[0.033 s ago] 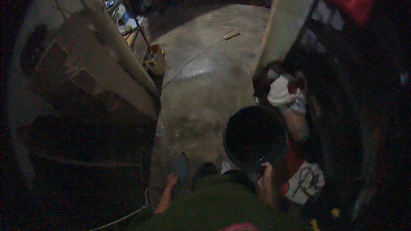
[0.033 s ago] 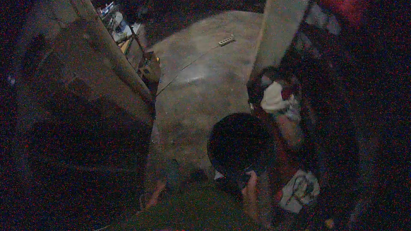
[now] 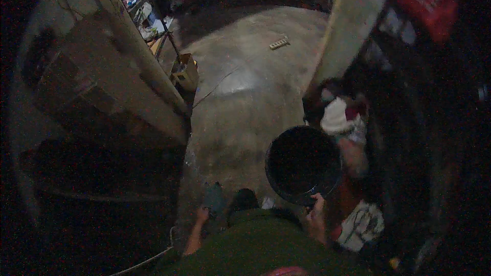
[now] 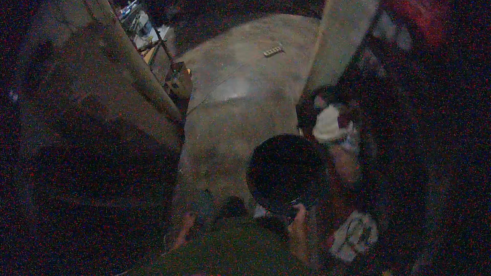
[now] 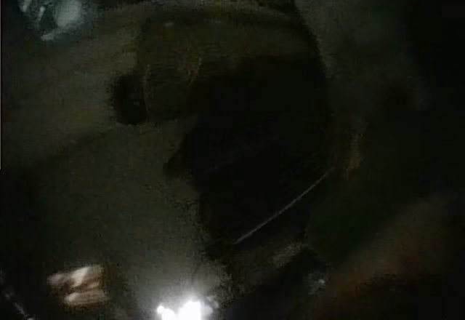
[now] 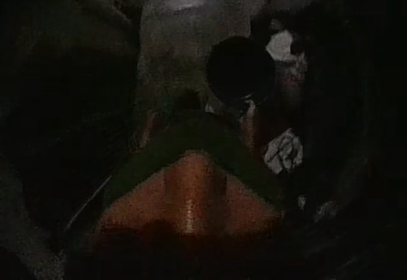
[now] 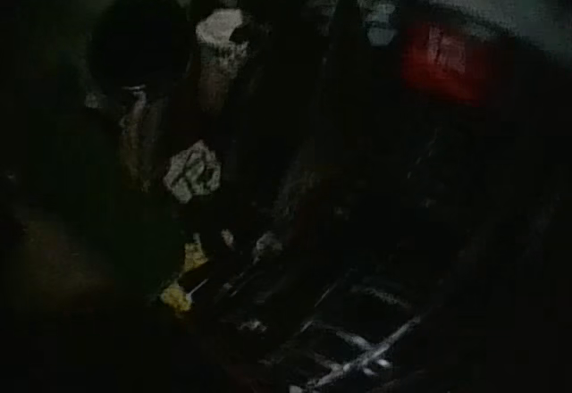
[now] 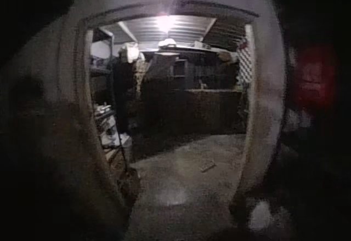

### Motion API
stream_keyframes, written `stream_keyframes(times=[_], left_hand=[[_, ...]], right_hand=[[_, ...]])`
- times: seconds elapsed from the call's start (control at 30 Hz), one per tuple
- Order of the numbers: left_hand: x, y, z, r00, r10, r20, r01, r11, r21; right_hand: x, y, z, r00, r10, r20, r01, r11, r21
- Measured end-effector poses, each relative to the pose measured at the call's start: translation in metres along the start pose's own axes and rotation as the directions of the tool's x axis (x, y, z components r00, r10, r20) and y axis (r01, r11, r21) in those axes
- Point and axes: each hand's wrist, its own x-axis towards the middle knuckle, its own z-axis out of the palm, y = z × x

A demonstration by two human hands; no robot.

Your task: The person walks to a bathroom, fills a bucket with water using a dipper, washes a cloth, and then wipes the exterior of their sandals while wearing them.

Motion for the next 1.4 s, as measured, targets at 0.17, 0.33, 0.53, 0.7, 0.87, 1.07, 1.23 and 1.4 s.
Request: stream_keyframes(times=[0.17, 0.33, 0.53, 0.7, 0.87, 1.07, 1.23, 1.4], left_hand=[[0.154, 0.248, -0.059, 0.971, -0.190, -0.144, 0.207, 0.971, 0.117], [0.314, 0.410, -0.027, 0.989, 0.066, -0.129, -0.058, 0.996, 0.064], [0.439, 0.628, -0.075, 0.982, 0.163, -0.094, -0.143, 0.971, 0.190], [0.483, 0.696, -0.081, 0.932, 0.240, -0.273, -0.224, 0.971, 0.088], [0.481, 0.886, -0.099, 0.926, 0.106, -0.362, -0.168, 0.975, -0.143], [0.549, 0.977, -0.111, 0.719, 0.256, -0.646, -0.499, 0.837, -0.223], [0.652, 1.038, -0.157, 0.672, 0.140, -0.728, -0.486, 0.824, -0.291], [0.772, 1.100, -0.224, 0.700, 0.045, -0.713, -0.426, 0.828, -0.365]], right_hand=[[0.132, -0.193, 0.204, 0.998, -0.027, 0.056, 0.023, 0.997, 0.079], [0.284, -0.351, 0.299, 0.987, 0.101, 0.123, -0.081, 0.985, -0.153], [0.322, -0.459, 0.487, 0.985, 0.010, 0.170, -0.022, 0.998, 0.066], [0.376, -0.507, 0.548, 0.971, -0.009, 0.240, 0.026, 0.997, -0.070], [0.387, -0.634, 0.675, 0.939, -0.007, 0.344, 0.009, 1.000, -0.003], [0.468, -0.710, 0.824, 0.868, -0.012, 0.497, 0.019, 1.000, -0.010], [0.501, -0.754, 0.990, 0.840, 0.020, 0.542, 0.039, 0.994, -0.098], [0.576, -0.782, 1.151, 0.741, 0.072, 0.668, 0.085, 0.976, -0.199]])
